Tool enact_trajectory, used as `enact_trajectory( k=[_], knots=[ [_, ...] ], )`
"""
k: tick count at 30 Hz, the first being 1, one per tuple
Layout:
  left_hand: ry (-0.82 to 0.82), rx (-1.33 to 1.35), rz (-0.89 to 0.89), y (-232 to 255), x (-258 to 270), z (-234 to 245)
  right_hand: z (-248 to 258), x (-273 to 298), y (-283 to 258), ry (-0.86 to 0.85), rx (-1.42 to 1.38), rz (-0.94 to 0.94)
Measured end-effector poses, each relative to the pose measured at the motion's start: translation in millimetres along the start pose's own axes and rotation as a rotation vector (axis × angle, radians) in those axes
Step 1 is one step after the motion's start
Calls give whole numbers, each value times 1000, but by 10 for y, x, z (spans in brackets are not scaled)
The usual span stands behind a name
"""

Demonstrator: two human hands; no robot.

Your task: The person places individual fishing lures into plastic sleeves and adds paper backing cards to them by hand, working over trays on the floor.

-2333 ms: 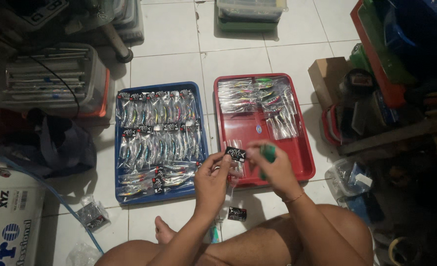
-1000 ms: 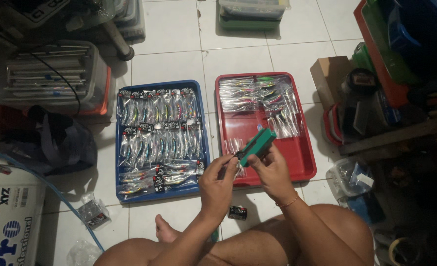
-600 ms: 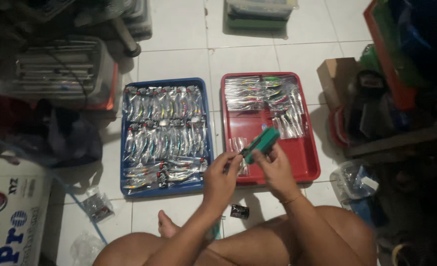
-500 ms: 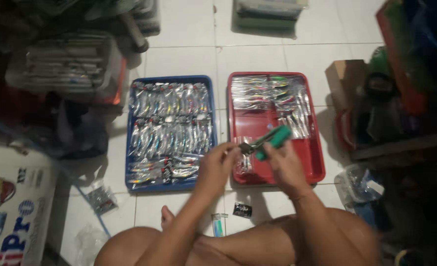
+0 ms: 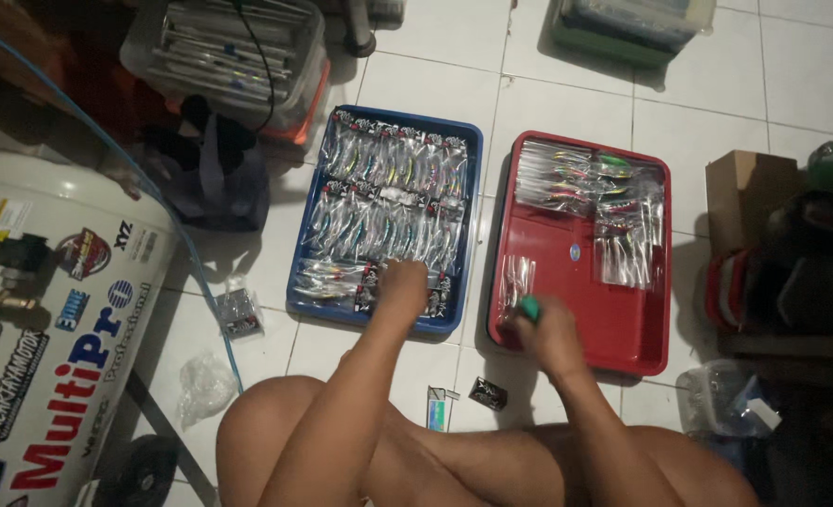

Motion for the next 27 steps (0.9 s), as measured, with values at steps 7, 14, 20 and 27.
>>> enact_trajectory(
  k=[7, 14, 20, 27],
  knots=[
    [128, 17, -22, 327, 359, 536, 70, -121, -44, 30, 135, -194],
    [84, -14, 9, 349, 353, 539, -88, -408, 380, 77, 12, -231],
    [2, 282, -22, 701, 492, 899, -143, -444, 489, 58, -51, -280],
    [-52, 638, -84, 1179, 619, 777, 34, -251, 383, 28, -157, -227]
  ],
)
Point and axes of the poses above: each hand's wrist, its own x-axis away from the middle knuckle, its own z-axis out of the back of the hand, y = z × x, the point moved 9 cm from there along -x, towards the middle knuckle, and after that the axes turned 8 degrees about -z, right-handed, at the moved point
